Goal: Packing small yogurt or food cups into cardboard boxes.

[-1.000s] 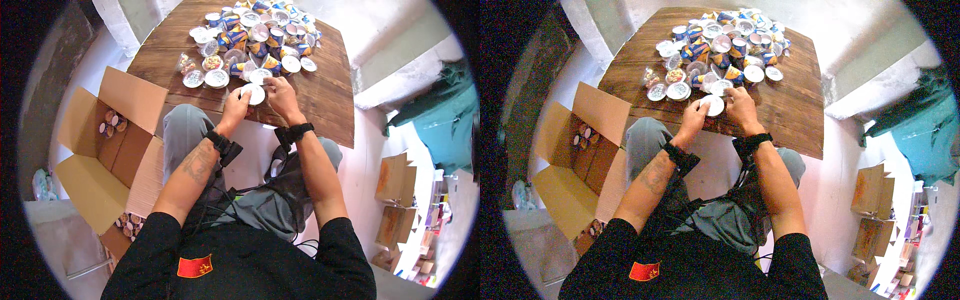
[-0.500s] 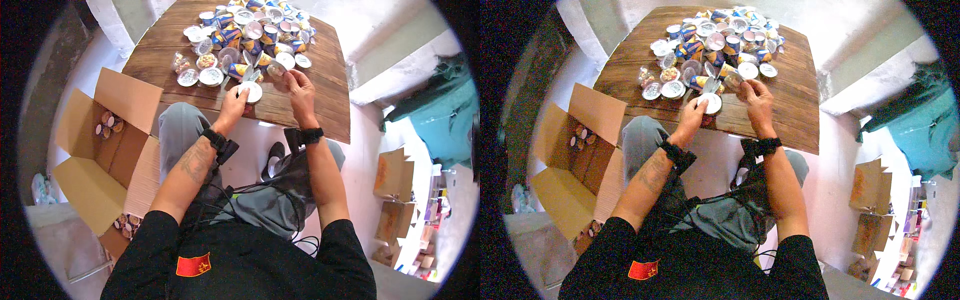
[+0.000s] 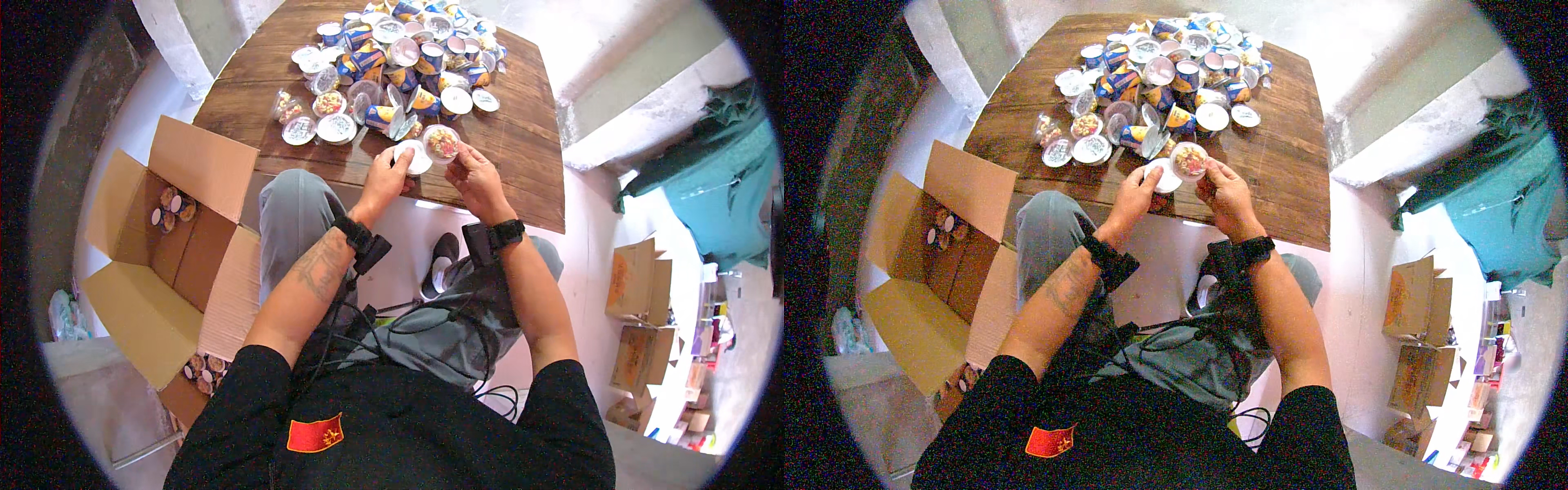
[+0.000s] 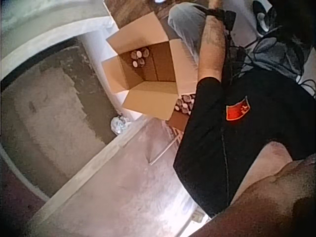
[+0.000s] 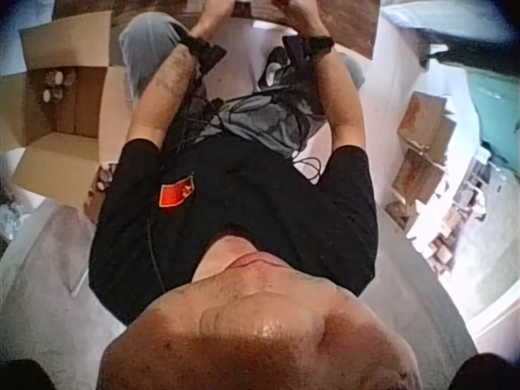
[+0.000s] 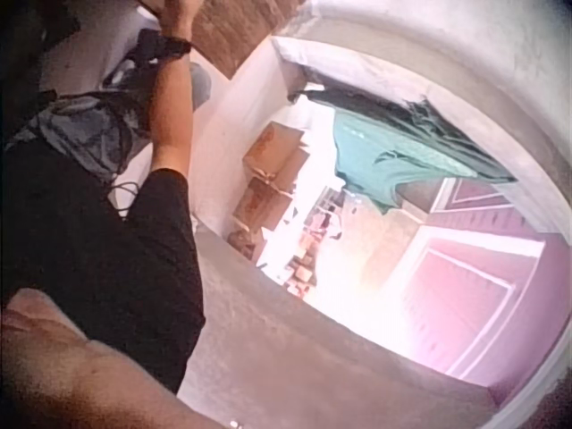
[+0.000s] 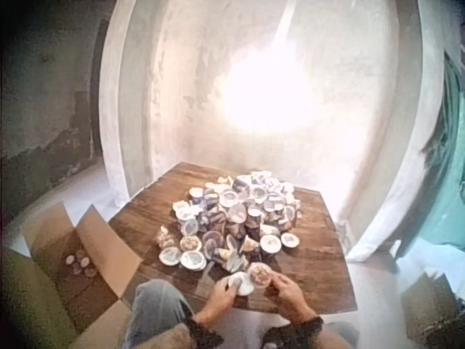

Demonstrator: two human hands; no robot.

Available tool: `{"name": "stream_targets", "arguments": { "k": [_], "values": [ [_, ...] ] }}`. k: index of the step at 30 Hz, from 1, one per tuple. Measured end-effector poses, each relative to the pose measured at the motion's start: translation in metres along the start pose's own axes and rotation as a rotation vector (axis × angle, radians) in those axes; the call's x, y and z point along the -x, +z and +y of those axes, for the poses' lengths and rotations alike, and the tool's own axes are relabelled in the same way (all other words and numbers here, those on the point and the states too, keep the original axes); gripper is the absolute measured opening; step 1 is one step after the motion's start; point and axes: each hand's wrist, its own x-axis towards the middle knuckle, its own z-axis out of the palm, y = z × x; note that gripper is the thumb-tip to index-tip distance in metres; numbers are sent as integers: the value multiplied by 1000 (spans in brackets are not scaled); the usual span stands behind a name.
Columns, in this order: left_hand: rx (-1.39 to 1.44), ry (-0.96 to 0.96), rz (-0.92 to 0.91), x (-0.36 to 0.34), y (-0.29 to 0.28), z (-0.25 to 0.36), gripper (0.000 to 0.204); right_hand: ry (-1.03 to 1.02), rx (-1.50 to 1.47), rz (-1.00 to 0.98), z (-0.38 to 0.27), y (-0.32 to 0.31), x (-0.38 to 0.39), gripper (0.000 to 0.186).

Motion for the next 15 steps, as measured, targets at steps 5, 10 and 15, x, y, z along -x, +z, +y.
{"name": "stream_targets", "arguments": {
  "k": [5,10,15],
  "values": [
    [44,-1,7,0,1,-8,40,-1,72,-69,7,7,-1,23],
    [26,51,-30,-2,-2,-9,47,24,61,-33,10,10,0,24],
    [178,-36,-51,-4,-5,-11,53,5,72,-22,12,15,1,24]
  ]
}}
